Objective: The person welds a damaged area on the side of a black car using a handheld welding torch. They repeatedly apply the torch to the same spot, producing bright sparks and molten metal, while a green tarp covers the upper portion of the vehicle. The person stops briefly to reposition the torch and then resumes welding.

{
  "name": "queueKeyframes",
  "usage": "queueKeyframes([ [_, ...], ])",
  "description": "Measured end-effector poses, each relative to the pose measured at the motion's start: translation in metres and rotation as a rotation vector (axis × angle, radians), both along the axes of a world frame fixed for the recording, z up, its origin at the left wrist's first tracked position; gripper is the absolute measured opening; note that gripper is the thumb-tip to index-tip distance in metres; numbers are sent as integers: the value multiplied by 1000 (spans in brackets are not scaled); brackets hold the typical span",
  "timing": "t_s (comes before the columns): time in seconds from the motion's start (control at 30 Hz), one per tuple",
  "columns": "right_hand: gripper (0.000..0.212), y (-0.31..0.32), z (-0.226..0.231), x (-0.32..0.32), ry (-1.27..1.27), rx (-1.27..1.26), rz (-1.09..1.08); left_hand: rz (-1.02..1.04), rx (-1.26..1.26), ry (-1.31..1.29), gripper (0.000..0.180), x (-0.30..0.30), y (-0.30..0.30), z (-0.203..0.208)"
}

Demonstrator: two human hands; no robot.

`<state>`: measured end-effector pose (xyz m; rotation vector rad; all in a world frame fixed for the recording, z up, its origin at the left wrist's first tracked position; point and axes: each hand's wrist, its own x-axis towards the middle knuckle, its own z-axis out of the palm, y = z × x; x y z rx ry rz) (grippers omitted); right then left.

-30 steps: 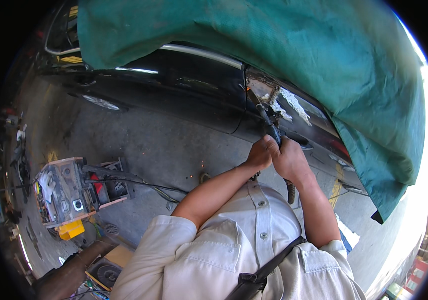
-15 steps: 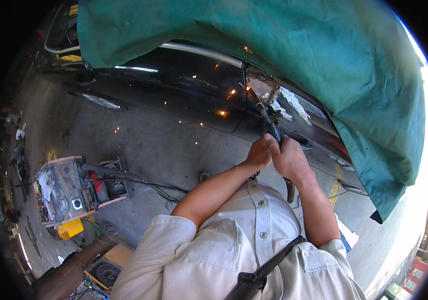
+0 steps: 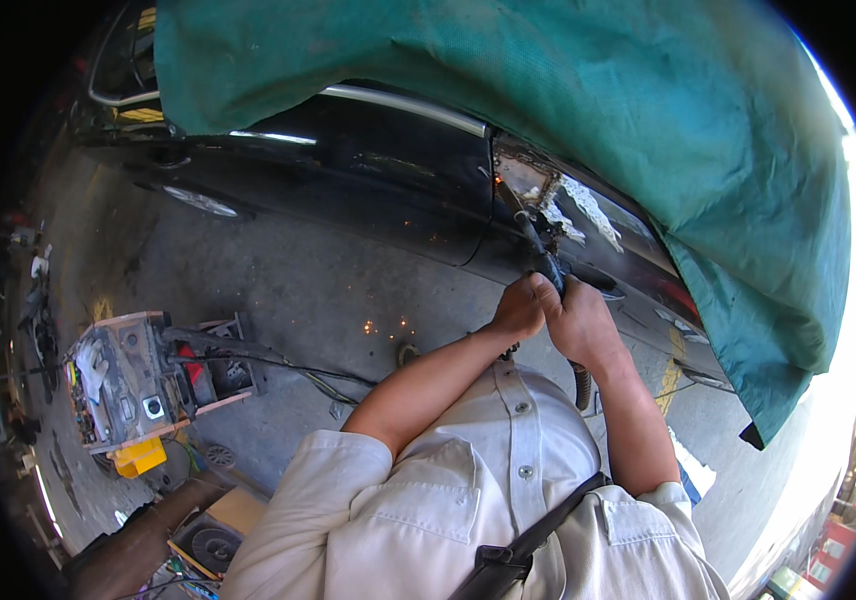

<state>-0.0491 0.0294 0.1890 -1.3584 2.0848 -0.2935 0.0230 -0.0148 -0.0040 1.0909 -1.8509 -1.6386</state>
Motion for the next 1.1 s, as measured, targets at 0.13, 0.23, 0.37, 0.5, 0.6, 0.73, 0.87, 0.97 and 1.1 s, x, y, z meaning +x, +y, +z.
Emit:
queueKeyframes([
  [0.13, 63, -2, 2, 2, 7, 8, 7, -4, -18, 42, 40, 1, 0, 4],
  [0.23, 64, -3, 1, 3, 3, 8, 1, -2, -133, 85, 30, 4, 0, 5],
  [0.37, 66, -4, -2, -1, -13, 45, -9, -37, -82, 20, 37, 4, 0, 3],
  [0.5, 67, 1, -7, -3, -28, 0, -16, -11, -24, 8, 44, -3, -2, -4],
  [0.6, 68, 5, -8, -5, -26, -11, -17, 11, 2, 6, 48, -5, -1, -9],
  [0.73, 68, 5, -8, -5, -4, 19, -11, 5, 14, -18, 48, -4, -1, -8],
  [0.87, 68, 2, -5, -3, 11, 59, -13, 9, 0, -13, 46, -4, -2, -4],
  [0.97, 67, 2, -3, -1, 6, 36, -1, 12, -17, 2, 44, -2, 0, -2],
  [1.1, 65, 0, -1, 2, 7, 29, -13, 19, -9, 1, 44, -1, 1, -1],
])
